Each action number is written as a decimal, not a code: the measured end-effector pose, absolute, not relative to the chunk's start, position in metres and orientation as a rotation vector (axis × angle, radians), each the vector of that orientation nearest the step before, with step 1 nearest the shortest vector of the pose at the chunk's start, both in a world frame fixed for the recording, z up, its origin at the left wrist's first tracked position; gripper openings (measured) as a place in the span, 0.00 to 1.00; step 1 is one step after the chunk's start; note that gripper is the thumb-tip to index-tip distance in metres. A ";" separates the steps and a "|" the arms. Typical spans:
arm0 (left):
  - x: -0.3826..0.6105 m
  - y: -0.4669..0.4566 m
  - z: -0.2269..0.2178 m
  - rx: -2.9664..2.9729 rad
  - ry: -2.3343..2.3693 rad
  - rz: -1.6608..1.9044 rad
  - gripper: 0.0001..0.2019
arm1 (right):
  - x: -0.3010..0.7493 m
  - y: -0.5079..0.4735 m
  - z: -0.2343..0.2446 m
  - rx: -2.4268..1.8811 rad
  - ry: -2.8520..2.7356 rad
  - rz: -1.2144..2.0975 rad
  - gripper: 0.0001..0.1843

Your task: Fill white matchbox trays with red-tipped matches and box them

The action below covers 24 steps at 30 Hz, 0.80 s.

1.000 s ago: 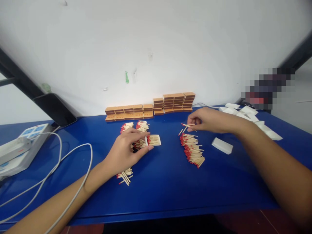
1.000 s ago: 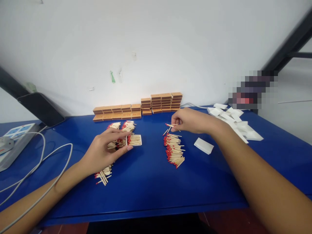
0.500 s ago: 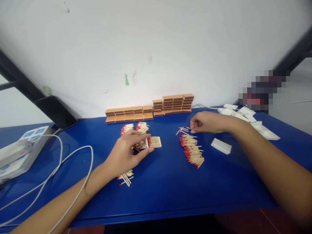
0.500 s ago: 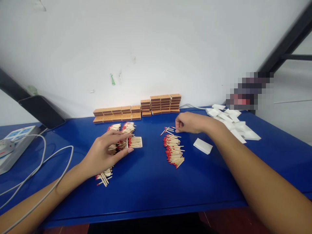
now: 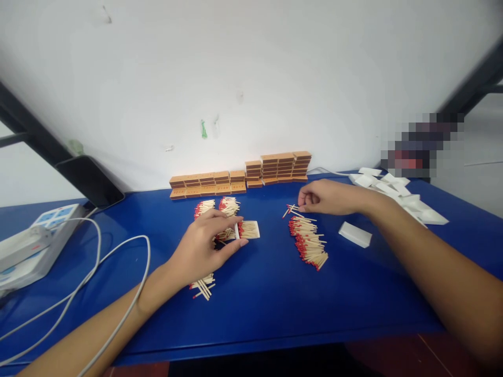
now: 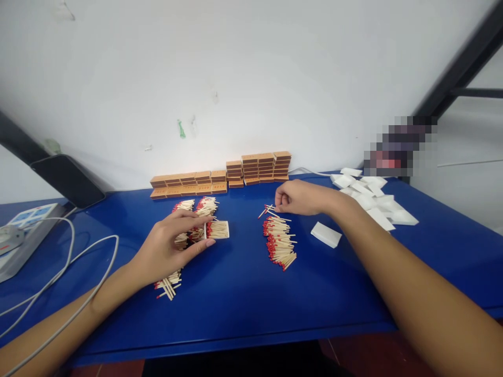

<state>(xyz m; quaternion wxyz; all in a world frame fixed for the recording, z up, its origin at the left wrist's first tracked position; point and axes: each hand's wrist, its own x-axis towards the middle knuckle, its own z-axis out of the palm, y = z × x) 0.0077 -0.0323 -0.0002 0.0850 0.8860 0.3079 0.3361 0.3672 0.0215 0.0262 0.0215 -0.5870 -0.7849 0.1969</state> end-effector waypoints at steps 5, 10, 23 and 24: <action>0.007 -0.032 0.001 2.637 0.914 1.002 0.20 | 0.364 0.023 0.016 -1.795 -2.467 0.601 0.07; 0.007 -0.031 -0.001 2.650 0.901 1.001 0.20 | 0.364 0.022 0.018 -1.772 -2.501 0.595 0.06; 0.007 -0.032 0.000 2.666 0.909 0.984 0.20 | 0.354 0.013 0.029 -1.808 -2.473 0.659 0.07; 0.007 -0.032 0.000 2.670 0.909 0.985 0.20 | 0.354 0.013 0.028 -1.806 -2.466 0.661 0.08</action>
